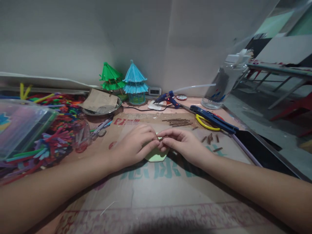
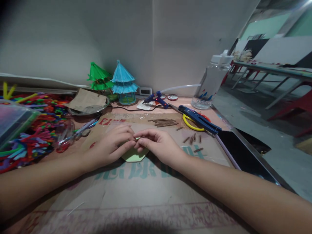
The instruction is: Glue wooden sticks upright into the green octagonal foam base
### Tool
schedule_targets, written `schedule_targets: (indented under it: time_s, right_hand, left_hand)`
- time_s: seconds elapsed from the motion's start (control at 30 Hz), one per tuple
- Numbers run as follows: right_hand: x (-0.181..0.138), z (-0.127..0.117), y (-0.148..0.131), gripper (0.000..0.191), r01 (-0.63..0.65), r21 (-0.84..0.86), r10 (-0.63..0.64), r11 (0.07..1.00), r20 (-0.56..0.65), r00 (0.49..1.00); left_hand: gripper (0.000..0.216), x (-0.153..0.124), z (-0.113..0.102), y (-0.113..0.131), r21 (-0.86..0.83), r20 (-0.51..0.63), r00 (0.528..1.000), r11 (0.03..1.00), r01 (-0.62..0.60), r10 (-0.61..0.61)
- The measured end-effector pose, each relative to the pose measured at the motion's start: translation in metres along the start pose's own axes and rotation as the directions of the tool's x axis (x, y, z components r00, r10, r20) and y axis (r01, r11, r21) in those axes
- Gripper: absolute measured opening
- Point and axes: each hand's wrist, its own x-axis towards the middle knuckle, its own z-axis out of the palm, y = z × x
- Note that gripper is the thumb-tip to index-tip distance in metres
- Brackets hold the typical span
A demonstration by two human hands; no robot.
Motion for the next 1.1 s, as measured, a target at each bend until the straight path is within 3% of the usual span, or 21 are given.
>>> schedule_targets:
  time_s: [0.17,0.4,0.6,0.83,1.1]
  right_hand:
    - [0.0008,0.0007,-0.0015,0.039,-0.048,0.082,0.048,0.995,0.011,0.999]
    - [-0.0027,0.0065,-0.0068,0.039,-0.035,-0.044,0.033,0.998,-0.047,0.998]
    - [-0.0025,0.0053,-0.0066,0.041,-0.004,-0.137,-0.005,0.991,-0.066,0.998]
    - [-0.0041,0.0039,-0.0028,0.027,0.065,-0.298,-0.098,0.953,-0.099,0.99]
    - [-0.0038,0.0034,-0.0045,0.015,0.086,-0.315,-0.117,0.945,-0.08,0.99]
  left_hand:
    - [0.029,-0.0009,0.0014,-0.0028,0.04,-0.001,0.999,0.998,-0.052,0.052]
    - [0.021,-0.0027,0.0028,-0.0009,0.115,-0.026,0.976,0.97,-0.212,0.217]
    - [0.018,-0.003,0.0021,0.0017,0.175,-0.013,0.981,0.966,-0.191,0.196]
    - [0.015,-0.0048,0.0036,0.0016,0.169,-0.007,0.981,0.968,-0.188,0.192]
    - [0.02,-0.0029,0.0033,-0.0011,0.168,0.006,0.98,0.966,-0.199,0.201]
